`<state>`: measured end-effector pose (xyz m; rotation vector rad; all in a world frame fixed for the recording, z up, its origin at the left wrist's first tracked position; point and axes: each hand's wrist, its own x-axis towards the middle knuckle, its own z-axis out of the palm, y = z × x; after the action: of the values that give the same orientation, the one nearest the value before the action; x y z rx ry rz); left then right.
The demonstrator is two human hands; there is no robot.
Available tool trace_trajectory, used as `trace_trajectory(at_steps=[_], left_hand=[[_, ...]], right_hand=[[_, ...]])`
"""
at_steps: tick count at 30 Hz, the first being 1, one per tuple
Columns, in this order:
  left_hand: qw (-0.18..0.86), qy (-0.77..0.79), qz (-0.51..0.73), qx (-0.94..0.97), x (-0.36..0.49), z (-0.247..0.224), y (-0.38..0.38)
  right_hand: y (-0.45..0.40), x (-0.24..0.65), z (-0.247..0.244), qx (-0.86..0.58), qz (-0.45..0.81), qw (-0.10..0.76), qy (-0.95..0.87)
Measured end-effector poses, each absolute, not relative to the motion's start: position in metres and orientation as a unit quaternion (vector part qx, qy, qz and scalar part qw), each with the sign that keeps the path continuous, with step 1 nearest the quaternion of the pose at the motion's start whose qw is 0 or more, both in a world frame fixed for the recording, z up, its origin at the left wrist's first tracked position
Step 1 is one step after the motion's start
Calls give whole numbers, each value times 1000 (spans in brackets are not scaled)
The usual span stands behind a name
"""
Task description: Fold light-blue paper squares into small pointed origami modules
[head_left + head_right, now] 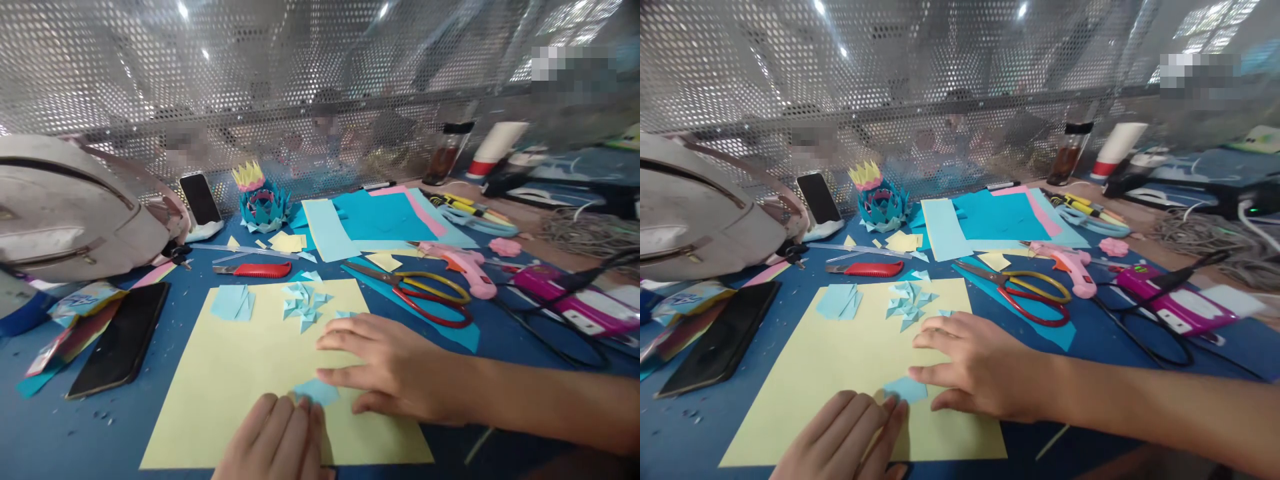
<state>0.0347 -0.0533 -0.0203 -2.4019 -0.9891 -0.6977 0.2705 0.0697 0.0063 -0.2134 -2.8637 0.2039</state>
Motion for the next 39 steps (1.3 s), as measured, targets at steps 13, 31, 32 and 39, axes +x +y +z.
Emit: trace_trajectory(at_steps=[13,31,32,39], left_hand=[[-147,-503,-253,-813,23,-6,-28],[-163,-551,-326,-751,23,-3,-15],[-161,-548,-324,-754,24,-1,-14],[-147,-481,-318,-804,19,0,-10]], right_hand=[[71,234,15,-62,-12,154,-986],[72,231,15,-212,243,132,-937],[73,231,12,-201,228,136,-943],[86,240,3,-62,183,197,-961]])
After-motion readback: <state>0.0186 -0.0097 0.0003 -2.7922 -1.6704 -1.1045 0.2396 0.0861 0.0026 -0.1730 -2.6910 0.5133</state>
